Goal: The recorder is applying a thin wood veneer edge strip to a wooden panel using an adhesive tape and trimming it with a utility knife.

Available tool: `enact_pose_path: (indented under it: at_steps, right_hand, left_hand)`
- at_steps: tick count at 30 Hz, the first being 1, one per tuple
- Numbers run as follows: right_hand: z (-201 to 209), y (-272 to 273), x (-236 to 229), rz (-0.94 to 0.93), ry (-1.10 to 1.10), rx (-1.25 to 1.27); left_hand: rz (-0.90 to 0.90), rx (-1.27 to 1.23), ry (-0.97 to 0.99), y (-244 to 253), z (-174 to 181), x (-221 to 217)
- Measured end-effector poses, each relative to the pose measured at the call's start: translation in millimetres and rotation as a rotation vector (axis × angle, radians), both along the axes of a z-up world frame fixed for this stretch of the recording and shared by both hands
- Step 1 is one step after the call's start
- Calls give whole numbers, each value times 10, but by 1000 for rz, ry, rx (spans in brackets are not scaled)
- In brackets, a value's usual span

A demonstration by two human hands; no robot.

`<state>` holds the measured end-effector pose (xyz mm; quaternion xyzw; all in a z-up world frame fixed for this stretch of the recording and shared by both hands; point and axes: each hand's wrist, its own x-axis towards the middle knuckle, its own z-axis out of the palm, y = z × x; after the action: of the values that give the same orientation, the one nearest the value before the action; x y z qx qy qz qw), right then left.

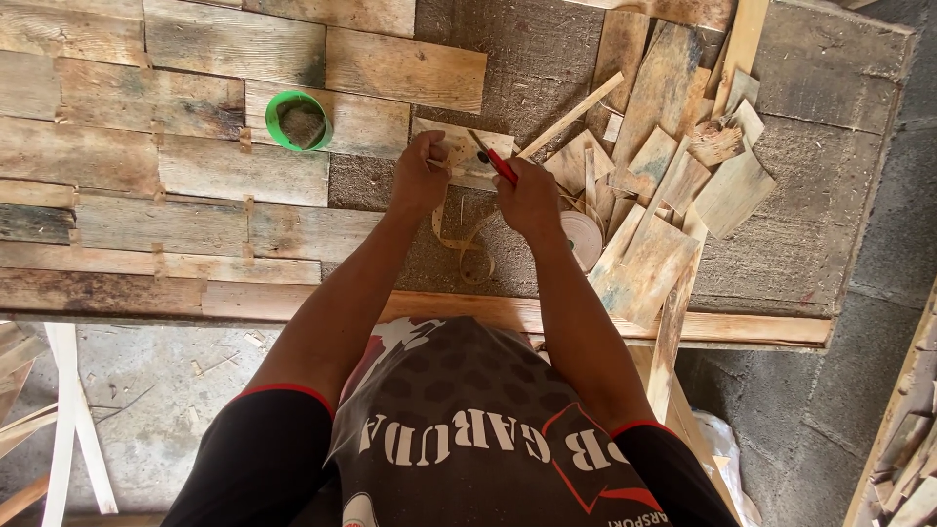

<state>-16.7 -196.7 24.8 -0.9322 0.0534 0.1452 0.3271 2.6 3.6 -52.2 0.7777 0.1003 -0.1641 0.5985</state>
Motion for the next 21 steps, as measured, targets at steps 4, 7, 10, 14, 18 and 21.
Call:
enact_pose_path:
  at_steps: [4, 7, 10, 14, 18, 21]
  right_hand:
    - [-444, 159, 100, -118, 19, 211]
    - [-716, 300, 160, -377, 188, 636]
    - [-740, 406, 217, -529, 249, 852]
    - [-815, 411, 274, -474, 86, 702]
    - [-670, 401, 301, -401, 114, 538]
    - [-658, 354, 300, -393, 171, 594]
  left_hand:
    - [-3, -80, -6, -34, 89, -51]
    - [2, -136, 35, -40, 208, -91]
    - [-18, -128, 18, -9, 120, -153]
    - [20, -70, -22, 39, 111, -206]
    - [82, -16, 87, 61, 122, -248]
    - [132, -58, 77, 56, 113, -259]
